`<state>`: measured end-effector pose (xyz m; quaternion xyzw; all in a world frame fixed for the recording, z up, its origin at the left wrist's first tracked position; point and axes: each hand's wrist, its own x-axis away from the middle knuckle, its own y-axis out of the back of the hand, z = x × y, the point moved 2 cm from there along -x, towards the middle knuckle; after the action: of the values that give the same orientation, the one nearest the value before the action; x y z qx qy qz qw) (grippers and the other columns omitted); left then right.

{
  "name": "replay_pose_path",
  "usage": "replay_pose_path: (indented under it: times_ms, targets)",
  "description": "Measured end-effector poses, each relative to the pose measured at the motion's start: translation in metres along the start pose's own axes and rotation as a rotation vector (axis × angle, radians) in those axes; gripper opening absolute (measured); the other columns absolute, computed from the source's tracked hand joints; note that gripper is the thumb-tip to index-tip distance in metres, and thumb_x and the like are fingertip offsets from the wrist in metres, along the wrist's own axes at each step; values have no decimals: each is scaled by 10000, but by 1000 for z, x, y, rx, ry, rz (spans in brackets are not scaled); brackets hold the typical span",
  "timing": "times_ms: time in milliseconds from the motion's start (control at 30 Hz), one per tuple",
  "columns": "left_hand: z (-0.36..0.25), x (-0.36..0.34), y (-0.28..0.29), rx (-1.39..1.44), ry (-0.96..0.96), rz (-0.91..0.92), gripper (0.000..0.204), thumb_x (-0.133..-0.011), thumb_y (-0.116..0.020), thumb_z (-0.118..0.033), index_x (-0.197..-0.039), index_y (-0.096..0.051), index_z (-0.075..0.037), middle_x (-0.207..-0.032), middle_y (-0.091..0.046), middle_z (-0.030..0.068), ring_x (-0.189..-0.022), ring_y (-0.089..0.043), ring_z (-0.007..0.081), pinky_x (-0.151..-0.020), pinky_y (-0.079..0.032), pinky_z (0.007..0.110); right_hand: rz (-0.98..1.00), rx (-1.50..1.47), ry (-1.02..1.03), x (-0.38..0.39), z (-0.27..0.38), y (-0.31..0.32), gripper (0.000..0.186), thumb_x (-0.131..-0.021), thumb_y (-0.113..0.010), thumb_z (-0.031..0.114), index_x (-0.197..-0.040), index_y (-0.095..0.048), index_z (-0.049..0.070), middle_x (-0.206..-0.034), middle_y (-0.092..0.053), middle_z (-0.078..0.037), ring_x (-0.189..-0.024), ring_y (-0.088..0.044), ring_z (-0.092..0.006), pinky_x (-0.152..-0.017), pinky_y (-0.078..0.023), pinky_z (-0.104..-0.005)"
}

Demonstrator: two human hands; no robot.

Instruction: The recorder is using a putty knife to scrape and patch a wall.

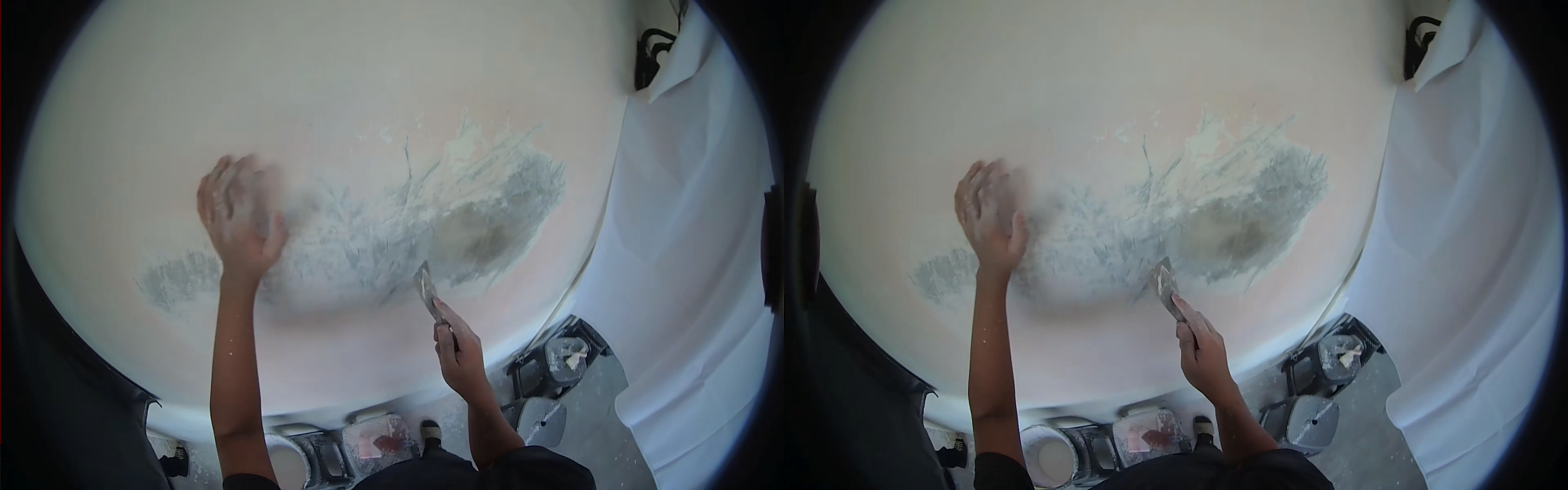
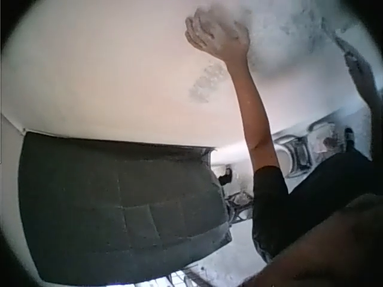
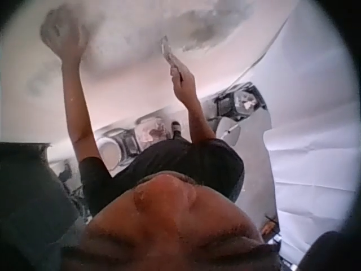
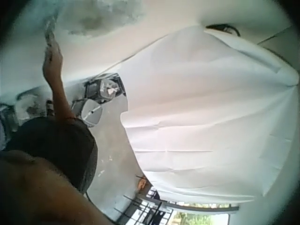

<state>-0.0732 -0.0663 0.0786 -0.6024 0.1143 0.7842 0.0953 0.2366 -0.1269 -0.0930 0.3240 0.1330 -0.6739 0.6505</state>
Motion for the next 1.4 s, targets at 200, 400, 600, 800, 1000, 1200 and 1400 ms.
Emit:
replay_pose_path:
  times_ms: [200, 400, 600, 800, 1000, 1200, 1400]
  targets:
    - [-89, -104, -87, 47, -152, 94, 399, -756, -645, -245, -1142, -664, -146, -1360, -544, 69, -1354, -435, 287, -1155, -247, 562, -89, 409, 115, -92, -2, 34, 459, -954, -574, 97, -1404, -541, 178, -832, -588, -129, -619, -577, -320, -564, -486, -391]
    - [-113, -140, -123, 20, -280, 119, 339, -741, -665, -279, -1053, -674, -148, -1359, -541, 57, -1382, -410, 267, -1164, -206, 609, -45, 415, 129, -109, -26, 43, 503, -918, -627, 86, -1404, -544, 185, -837, -593, -116, -606, -595, -291, -539, -500, -382]
    - [-113, -138, -132, 38, -310, 160, 373, -696, -689, -301, -1043, -686, -163, -1367, -546, 37, -1393, -405, 258, -1171, -187, 609, -76, 414, 163, -115, -28, 39, 555, -896, -637, 54, -1422, -529, 192, -824, -572, -99, -600, -592, -261, -545, -512, -371]
    - [-113, -138, -133, 66, -347, 232, 467, -651, -755, -309, -1102, -698, -200, -1397, -559, 21, -1398, -409, 286, -1197, -153, 557, -96, 460, 66, -117, -28, 30, 601, -879, -624, 18, -1444, -502, 182, -805, -537, -97, -594, -577, -262, -544, -512, -377]
    - [-110, -128, -131, 93, -373, 320, 540, -557, -814, -293, -1083, -700, -242, -1412, -550, -12, -1411, -394, 262, -1204, -146, 567, -107, 455, 14, -113, -23, 15, 645, -859, -607, -19, -1462, -475, 167, -811, -523, -114, -600, -573, -279, -558, -519, -391]
    - [-120, -116, -131, 84, -369, 399, 540, -562, -819, -287, -1088, -699, -261, -1432, -535, -32, -1427, -370, 249, -1215, -132, 561, -183, 401, 8, -113, -25, 1, 707, -816, -589, -64, -1476, -452, 149, -835, -508, -130, -608, -572, -303, -561, -518, -408]
    - [-116, -105, -136, 74, -401, 384, 534, -588, -798, -245, -1112, -699, -261, -1425, -544, -26, -1427, -371, 258, -1217, -124, 556, -139, 421, -50, -116, -12, 4, 749, -791, -591, -78, -1487, -434, 151, -857, -493, -138, -624, -577, -311, -572, -526, -422]
